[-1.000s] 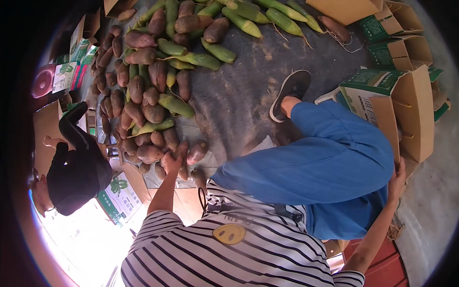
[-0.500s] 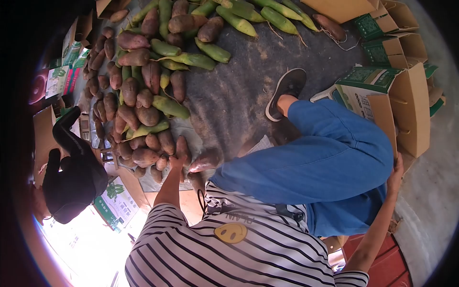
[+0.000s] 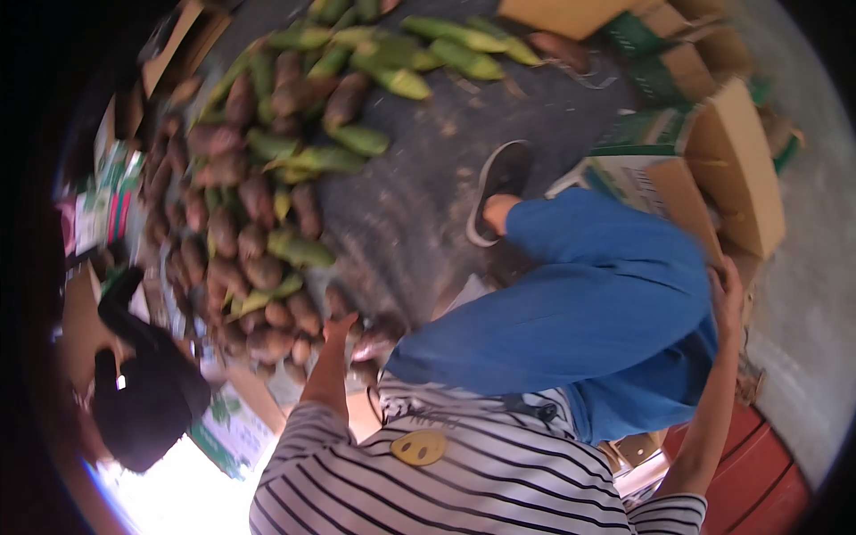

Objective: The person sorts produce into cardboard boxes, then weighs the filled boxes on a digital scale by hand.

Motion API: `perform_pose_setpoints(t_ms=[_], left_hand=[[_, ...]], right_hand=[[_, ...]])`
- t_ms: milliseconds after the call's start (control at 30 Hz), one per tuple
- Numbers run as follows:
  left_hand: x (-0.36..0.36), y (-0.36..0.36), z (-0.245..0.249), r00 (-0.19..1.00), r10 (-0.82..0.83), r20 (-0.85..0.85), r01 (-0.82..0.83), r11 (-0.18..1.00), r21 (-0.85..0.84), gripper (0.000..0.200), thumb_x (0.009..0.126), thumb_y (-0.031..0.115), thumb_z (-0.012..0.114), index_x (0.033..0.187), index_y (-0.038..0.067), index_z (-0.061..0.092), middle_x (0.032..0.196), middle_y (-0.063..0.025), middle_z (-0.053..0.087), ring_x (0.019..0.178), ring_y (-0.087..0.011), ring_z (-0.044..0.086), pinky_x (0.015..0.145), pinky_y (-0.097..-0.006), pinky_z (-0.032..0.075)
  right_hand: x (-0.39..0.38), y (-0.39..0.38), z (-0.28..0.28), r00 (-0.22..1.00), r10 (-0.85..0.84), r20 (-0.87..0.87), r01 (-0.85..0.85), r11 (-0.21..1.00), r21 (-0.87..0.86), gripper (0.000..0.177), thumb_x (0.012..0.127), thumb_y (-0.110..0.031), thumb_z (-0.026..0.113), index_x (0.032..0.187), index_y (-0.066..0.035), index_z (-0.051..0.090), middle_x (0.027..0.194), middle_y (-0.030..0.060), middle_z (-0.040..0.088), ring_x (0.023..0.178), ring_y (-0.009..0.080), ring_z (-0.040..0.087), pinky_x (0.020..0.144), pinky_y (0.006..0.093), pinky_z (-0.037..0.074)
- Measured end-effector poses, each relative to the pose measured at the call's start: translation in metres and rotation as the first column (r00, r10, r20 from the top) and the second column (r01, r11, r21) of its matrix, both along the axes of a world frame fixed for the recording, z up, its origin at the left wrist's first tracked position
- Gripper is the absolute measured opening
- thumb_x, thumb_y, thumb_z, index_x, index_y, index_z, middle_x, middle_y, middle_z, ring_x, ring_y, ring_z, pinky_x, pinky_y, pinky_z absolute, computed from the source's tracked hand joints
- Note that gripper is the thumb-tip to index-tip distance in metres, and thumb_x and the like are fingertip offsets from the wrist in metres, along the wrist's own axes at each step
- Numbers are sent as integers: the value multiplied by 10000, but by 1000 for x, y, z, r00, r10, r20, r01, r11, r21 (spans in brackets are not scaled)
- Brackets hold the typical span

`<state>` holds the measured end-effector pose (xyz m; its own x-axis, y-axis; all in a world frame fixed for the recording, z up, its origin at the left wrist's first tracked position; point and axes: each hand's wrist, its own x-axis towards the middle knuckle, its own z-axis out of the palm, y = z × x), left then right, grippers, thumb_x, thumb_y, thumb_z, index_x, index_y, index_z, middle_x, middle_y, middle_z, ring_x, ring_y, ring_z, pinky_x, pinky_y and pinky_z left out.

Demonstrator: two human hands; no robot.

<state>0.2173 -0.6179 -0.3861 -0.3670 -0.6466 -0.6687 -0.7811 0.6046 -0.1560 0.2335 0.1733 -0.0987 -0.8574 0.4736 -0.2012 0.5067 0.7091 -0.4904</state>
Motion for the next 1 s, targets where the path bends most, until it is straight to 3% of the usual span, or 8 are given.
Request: perform_pose_setpoints(t_ms=[133,233,400,500,633,833,933,1000], left_hand=[[-14,25,-26,962,253,-101,-221,942,253,1021,537,506,834,1280,-82,452,1258,-219,541,1146,-322,551,961,-392,454],[-61,107,49,881,473,-28,-374,732,570,889,627,417,825,1282,-57,454,1219,-182,554,1083,-299,573,916,-366,468],[-133,219,108,836,387,-390,181,478,860,688,766,182,760,1316,-16,397,1231,-132,515,1130,-234,512,979,-347,399],[-193,326,206,627,304,-717,656,291,697,726,747,122,759,1331,-11,350,1284,-133,454,1167,-228,468,1026,-353,349],[-222,458,322,296,418,-859,943,16,333,896,623,108,838,1347,1,321,1300,-158,456,1216,-279,485,1017,-403,408],[-220,589,367,-62,105,-993,985,-153,-77,776,650,140,828,1294,-6,420,1282,-181,490,1208,-292,485,978,-372,406],[-222,597,351,-496,-205,-844,863,-226,-452,698,714,131,785,1290,-17,420,1297,-207,479,1205,-350,471,999,-406,388],[-211,589,361,-394,-217,-893,913,-208,-352,596,788,141,731,1284,-15,438,1305,-198,476,1221,-347,456,1030,-409,353]], right_hand=[[-8,-10,7,998,62,2,-62,996,70,265,864,-32,624,1122,-2,572,1015,95,604,961,174,586,833,276,458],[-10,-14,13,996,93,-17,-91,992,83,238,838,-51,640,1067,-24,584,966,121,590,929,263,597,812,316,469],[-16,-22,23,990,143,-8,-139,970,201,238,819,-101,633,1048,-70,577,966,131,589,947,346,574,797,394,471],[-11,-15,16,988,155,20,-155,956,247,198,826,-118,616,1017,-93,573,961,108,593,943,339,582,789,413,478],[-9,-13,18,989,147,14,-147,962,229,190,825,-157,611,1005,-110,569,950,97,594,957,314,584,786,428,487],[-2,-6,12,983,181,-41,-168,962,214,194,813,-157,628,990,-107,566,908,99,579,931,312,588,771,433,478],[-1,-4,12,975,223,17,-222,951,216,198,808,-156,635,984,-96,569,913,108,587,929,318,594,774,433,474],[2,-3,14,978,209,-7,-203,957,206,201,807,-153,637,989,-92,577,915,114,593,921,324,599,767,439,475]])
